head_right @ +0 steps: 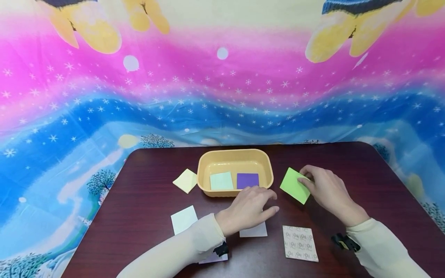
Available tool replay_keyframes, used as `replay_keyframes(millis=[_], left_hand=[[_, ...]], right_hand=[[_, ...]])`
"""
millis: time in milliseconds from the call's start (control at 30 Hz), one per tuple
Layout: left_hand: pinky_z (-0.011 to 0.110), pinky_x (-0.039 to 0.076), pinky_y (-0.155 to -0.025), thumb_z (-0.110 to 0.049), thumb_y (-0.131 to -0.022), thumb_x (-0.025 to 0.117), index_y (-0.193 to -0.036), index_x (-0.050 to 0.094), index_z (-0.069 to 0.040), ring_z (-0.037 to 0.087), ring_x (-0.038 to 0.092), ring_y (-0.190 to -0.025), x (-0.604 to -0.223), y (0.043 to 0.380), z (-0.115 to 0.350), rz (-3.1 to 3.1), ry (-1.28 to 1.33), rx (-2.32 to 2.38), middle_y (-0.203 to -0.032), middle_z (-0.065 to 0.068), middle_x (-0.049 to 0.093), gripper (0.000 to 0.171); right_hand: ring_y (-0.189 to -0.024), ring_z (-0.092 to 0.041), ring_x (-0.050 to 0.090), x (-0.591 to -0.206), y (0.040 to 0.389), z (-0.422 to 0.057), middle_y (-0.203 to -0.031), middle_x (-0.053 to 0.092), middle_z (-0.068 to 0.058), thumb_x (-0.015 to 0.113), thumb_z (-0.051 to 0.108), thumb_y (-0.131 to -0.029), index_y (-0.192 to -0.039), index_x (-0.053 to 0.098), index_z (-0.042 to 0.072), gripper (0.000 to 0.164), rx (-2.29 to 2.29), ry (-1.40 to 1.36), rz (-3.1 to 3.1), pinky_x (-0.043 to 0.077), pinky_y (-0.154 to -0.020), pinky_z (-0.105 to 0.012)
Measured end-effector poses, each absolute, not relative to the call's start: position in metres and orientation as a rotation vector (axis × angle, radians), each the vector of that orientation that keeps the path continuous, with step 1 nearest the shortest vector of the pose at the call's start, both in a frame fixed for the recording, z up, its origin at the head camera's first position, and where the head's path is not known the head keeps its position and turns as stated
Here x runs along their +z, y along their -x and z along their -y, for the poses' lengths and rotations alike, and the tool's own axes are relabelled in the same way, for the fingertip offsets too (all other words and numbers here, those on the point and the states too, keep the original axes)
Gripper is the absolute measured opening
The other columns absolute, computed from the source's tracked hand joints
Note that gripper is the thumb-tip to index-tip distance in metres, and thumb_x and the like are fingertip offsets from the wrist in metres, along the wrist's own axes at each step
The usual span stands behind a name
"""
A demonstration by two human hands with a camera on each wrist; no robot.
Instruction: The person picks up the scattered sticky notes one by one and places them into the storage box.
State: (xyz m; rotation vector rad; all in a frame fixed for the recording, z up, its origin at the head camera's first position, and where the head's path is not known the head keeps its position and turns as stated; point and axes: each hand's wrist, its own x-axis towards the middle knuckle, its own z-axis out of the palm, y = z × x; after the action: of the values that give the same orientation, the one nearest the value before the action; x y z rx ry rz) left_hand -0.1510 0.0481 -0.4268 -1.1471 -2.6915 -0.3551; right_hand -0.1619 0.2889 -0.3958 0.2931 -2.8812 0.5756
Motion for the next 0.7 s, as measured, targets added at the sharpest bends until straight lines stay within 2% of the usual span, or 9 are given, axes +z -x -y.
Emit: replay_keyframes(millis=[400,700], left_hand=[[0.02,0.045,-0.072,-0.046,-0.099,0.06,-0.115,0.071,-0.025,0.006,0.067,-0.091,-0.422,0.154,-0.045,2.704,1.128,-0.362,-0.105,-0.014,0.075,0.029],[0.022,0.048,-0.076,-0.045,-0.099,0.061,-0.115,0.072,-0.024,0.007,0.067,-0.093,-0.417,0.155,-0.04,2.716,1.106,-0.363,-0.108,-0.012,0.075,0.029]], right_hand=[[-0.064,-0.012,0.052,-0.387,0.16,-0.285,-0.076,0.069,0.001,0.072,0.018,-0.093,-0.099,0.07,0.014,0.008,0.562,-0.321,2.835,0.034,-0.052,-0.03],[-0.064,-0.011,0.052,-0.382,0.161,-0.281,-0.078,0.069,0.0,0.072,0.02,-0.094,-0.102,0.071,0.012,0.012,0.57,-0.322,2.853,0.035,-0.052,-0.03]])
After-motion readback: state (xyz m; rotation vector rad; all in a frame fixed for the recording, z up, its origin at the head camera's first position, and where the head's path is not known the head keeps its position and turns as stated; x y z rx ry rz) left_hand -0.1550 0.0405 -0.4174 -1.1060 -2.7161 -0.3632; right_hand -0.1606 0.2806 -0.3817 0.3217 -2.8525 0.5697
